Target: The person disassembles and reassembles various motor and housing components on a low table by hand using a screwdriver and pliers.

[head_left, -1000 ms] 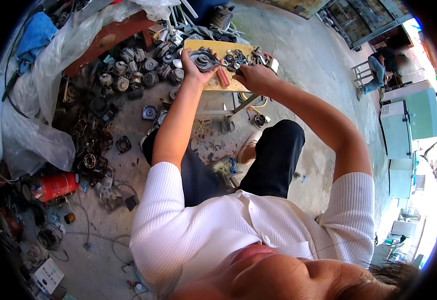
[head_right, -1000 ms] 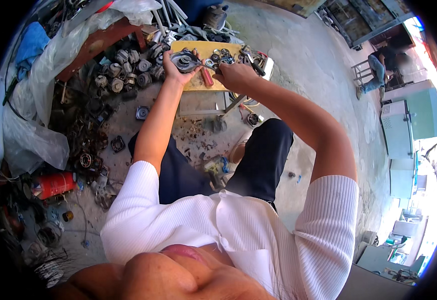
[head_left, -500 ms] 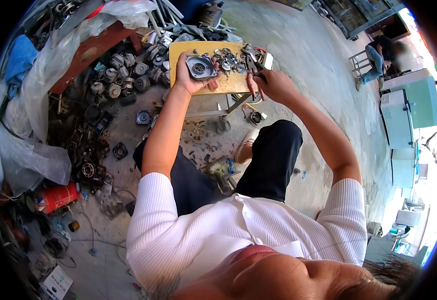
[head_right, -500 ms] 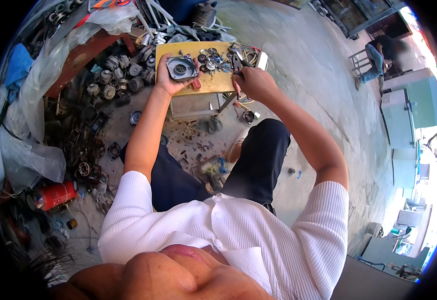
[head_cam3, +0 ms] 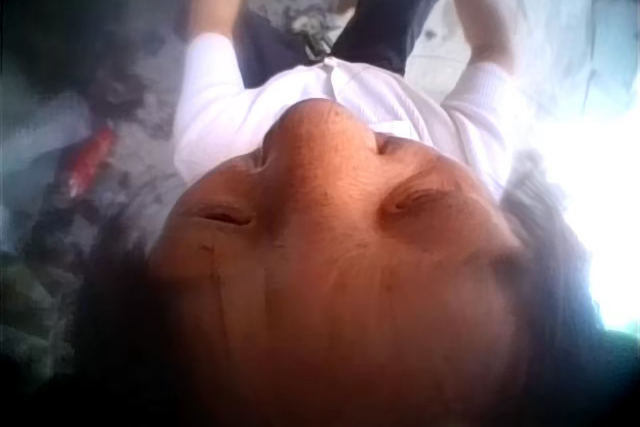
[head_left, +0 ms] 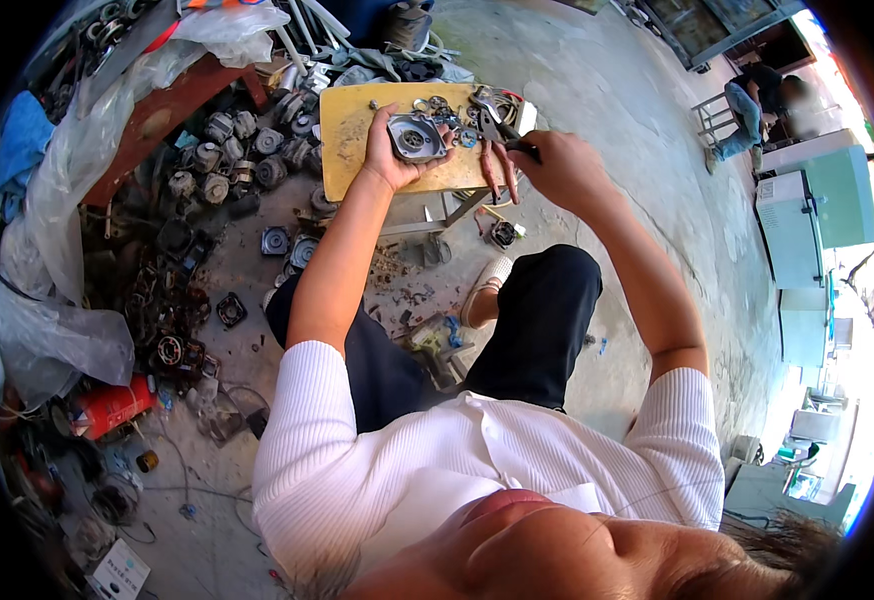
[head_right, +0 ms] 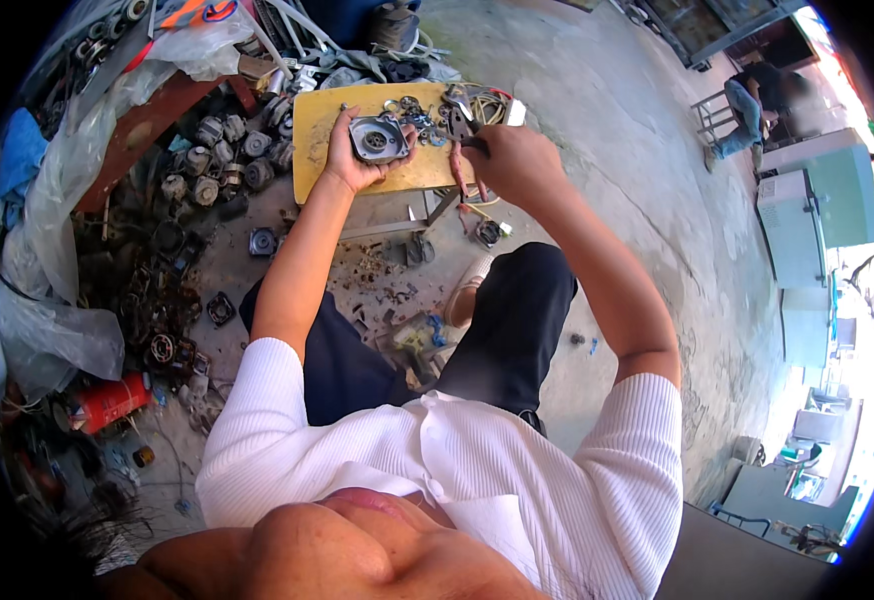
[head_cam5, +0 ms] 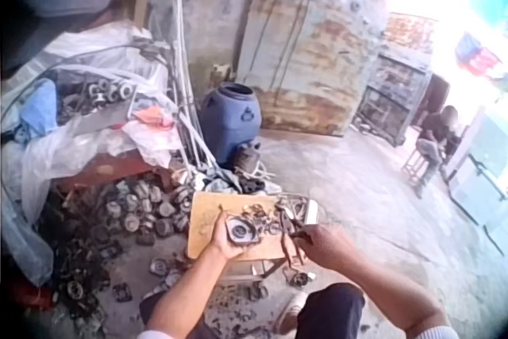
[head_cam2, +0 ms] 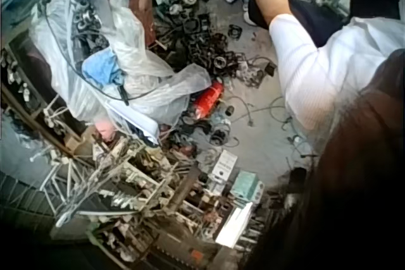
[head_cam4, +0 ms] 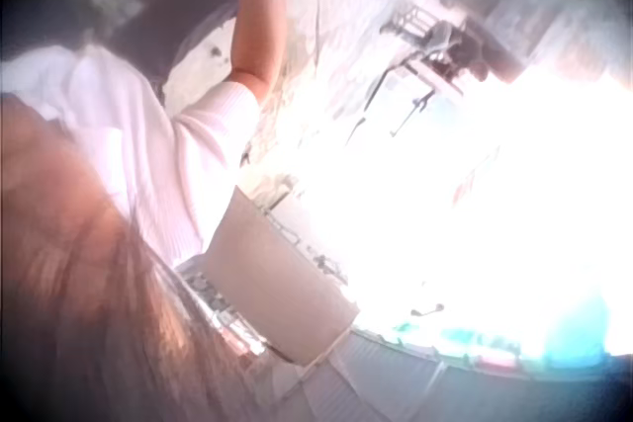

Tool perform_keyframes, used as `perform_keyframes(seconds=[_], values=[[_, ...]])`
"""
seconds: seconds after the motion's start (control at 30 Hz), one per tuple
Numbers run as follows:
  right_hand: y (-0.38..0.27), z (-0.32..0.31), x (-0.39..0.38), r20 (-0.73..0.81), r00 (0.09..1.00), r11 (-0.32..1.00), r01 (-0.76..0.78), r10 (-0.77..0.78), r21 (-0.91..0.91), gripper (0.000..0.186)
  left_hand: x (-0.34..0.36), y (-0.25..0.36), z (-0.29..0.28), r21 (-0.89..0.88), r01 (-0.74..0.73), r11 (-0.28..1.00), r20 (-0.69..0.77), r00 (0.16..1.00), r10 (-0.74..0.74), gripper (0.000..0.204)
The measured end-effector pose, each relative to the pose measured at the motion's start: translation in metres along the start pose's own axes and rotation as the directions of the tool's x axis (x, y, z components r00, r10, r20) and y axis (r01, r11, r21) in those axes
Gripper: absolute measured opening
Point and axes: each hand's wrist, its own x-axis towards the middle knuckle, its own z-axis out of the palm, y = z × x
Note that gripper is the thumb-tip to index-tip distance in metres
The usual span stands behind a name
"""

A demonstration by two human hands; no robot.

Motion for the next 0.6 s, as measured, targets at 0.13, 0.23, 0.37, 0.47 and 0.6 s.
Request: perform_keyframes(seconds=[0.13,0.23,0.37,0.47,0.6], values=[[0.027,0.009,0.013,-0.158,0.987,0.775,0.104,-0.005,0.623,0.031,-0.013,0.001,0.011,-0.021,-0.009,1.0,0.065,0.998,0.01,0.074],[0.02,0.02,0.028,-0.111,0.992,0.565,0.127,-0.063,0.815,0.03,-0.027,0.01,0.018,-0.037,-0.038,0.999,0.131,0.991,0.042,0.071],[0.001,0.054,0.049,-0.042,0.994,0.399,0.078,-0.098,0.913,0.037,-0.042,0.03,0.018,-0.057,-0.15,0.987,0.054,0.987,0.153,0.067],[-0.009,0.082,0.056,-0.008,0.999,0.303,0.021,-0.044,0.953,0.044,-0.053,0.04,0.016,0.024,-0.253,0.967,-0.001,0.968,0.253,0.062],[-0.009,0.106,0.055,-0.171,0.965,0.471,0.247,-0.198,0.847,0.031,-0.075,0.05,0.019,0.148,-0.31,0.939,-0.055,0.945,0.321,0.061]])
